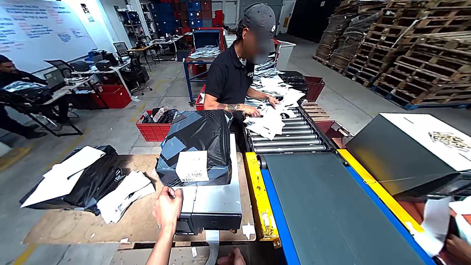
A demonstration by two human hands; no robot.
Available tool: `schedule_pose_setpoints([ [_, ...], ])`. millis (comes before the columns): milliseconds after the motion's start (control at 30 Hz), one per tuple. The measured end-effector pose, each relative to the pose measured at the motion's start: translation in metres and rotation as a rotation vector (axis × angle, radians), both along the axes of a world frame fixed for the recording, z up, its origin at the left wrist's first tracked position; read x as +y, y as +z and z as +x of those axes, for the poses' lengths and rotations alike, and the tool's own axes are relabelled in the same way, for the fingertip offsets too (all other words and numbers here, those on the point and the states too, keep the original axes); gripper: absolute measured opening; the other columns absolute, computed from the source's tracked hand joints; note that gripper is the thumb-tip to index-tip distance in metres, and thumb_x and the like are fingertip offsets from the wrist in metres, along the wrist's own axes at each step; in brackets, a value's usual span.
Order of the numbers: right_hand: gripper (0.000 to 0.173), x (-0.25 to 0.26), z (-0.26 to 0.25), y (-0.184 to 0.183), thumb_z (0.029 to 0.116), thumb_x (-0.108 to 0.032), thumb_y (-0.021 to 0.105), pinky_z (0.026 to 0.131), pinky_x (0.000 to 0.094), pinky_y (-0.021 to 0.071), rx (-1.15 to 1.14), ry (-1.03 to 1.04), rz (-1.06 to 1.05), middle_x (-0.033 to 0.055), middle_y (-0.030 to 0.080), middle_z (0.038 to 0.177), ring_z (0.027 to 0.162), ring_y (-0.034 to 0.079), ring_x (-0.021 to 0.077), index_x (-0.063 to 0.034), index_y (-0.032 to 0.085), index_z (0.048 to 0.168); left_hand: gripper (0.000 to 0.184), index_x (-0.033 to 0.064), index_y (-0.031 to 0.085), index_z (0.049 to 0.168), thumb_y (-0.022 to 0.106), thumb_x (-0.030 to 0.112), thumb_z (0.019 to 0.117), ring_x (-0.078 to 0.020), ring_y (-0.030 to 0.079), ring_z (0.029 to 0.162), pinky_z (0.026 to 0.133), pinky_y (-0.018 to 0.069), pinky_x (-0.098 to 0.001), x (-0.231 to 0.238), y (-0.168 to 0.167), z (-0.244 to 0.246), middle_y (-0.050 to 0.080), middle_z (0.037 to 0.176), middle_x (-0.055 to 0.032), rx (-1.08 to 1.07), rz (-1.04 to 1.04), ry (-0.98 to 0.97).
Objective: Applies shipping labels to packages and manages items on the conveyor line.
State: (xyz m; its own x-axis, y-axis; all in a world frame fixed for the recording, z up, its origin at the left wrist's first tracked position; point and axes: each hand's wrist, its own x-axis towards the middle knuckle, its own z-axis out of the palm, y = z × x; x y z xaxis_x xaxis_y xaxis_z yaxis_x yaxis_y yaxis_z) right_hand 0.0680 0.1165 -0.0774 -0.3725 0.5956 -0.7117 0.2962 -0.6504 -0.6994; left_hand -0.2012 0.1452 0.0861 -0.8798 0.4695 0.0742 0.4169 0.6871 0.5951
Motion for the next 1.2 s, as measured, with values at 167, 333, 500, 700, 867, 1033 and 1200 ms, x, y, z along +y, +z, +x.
schedule_pose_setpoints([
  [167,0.031,0.013,-0.015,-0.005,0.1077,-0.009,0.031,0.084,0.0429,0.0548,0.042,-0.045,0.081,0.0193,0.069,0.109,0.094,0.068,0.026,0.0049,0.055,0.122,0.026,0.0094,0.062,0.085,0.061,0.032,0.0971,-0.0357,0.066,0.083,0.071,0.0459,-0.059,0.001,0.002,0.0,0.066,0.08,-0.0138,-0.021,-0.013,0.011],
  [333,0.024,0.02,-0.036,-0.006,0.1022,-0.002,0.051,0.069,0.043,0.0629,0.139,-0.089,0.086,0.0197,0.067,0.104,0.076,0.071,0.0279,0.0068,0.057,0.124,0.026,0.0094,0.063,0.086,0.063,0.033,0.097,-0.0366,0.066,0.082,0.07,0.0467,-0.0599,-0.002,0.0,-0.003,0.066,0.079,-0.0144,-0.016,-0.028,0.017],
  [500,0.033,0.025,-0.057,0.002,0.1001,-0.004,0.063,0.069,0.0418,0.0648,0.193,-0.166,0.081,0.022,0.068,0.116,0.081,0.074,0.028,0.0068,0.059,0.131,0.025,0.0098,0.064,0.087,0.063,0.033,0.0974,-0.0361,0.066,0.082,0.071,0.0467,-0.0596,-0.001,-0.002,-0.006,0.066,0.079,-0.0137,-0.017,-0.024,0.003],
  [700,0.027,0.025,-0.071,0.008,0.0977,-0.008,0.071,0.075,0.0382,0.0651,0.154,-0.244,0.087,0.0193,0.074,0.112,0.087,0.076,0.0261,0.005,0.067,0.121,0.024,0.0093,0.065,0.09,0.063,0.032,0.0973,-0.0365,0.067,0.084,0.071,0.048,-0.0594,-0.001,-0.002,-0.008,0.067,0.081,-0.0143,-0.021,-0.047,-0.006],
  [867,0.026,0.024,-0.077,0.012,0.0952,-0.009,0.075,0.074,0.0373,0.0658,0.139,-0.272,0.071,0.0183,0.076,0.105,0.084,0.077,0.0253,0.0051,0.071,0.117,0.025,0.0098,0.064,0.089,0.063,0.033,0.0969,-0.0358,0.066,0.082,0.07,0.0476,-0.0589,0.0,-0.005,-0.009,0.067,0.08,-0.0137,-0.014,-0.04,-0.022],
  [1033,0.025,0.026,-0.079,0.015,0.0917,-0.007,0.078,0.073,0.0372,0.0666,0.149,-0.339,0.051,0.0185,0.077,0.1,0.081,0.078,0.0255,0.0066,0.072,0.112,0.024,0.0094,0.062,0.086,0.062,0.031,0.0962,-0.0364,0.065,0.081,0.069,0.0463,-0.0589,0.002,-0.007,-0.007,0.065,0.081,-0.0138,0.007,-0.024,-0.038],
  [1200,0.024,0.03,-0.082,0.023,0.0896,-0.011,0.082,0.068,0.0378,0.0671,0.118,-0.416,0.012,0.0172,0.078,0.089,0.075,0.078,0.0255,0.0071,0.073,0.102,0.024,0.0084,0.062,0.086,0.062,0.03,0.0965,-0.0366,0.065,0.082,0.068,0.0461,-0.0592,0.006,-0.009,-0.004,0.066,0.084,-0.0147,0.008,-0.017,-0.053],
])
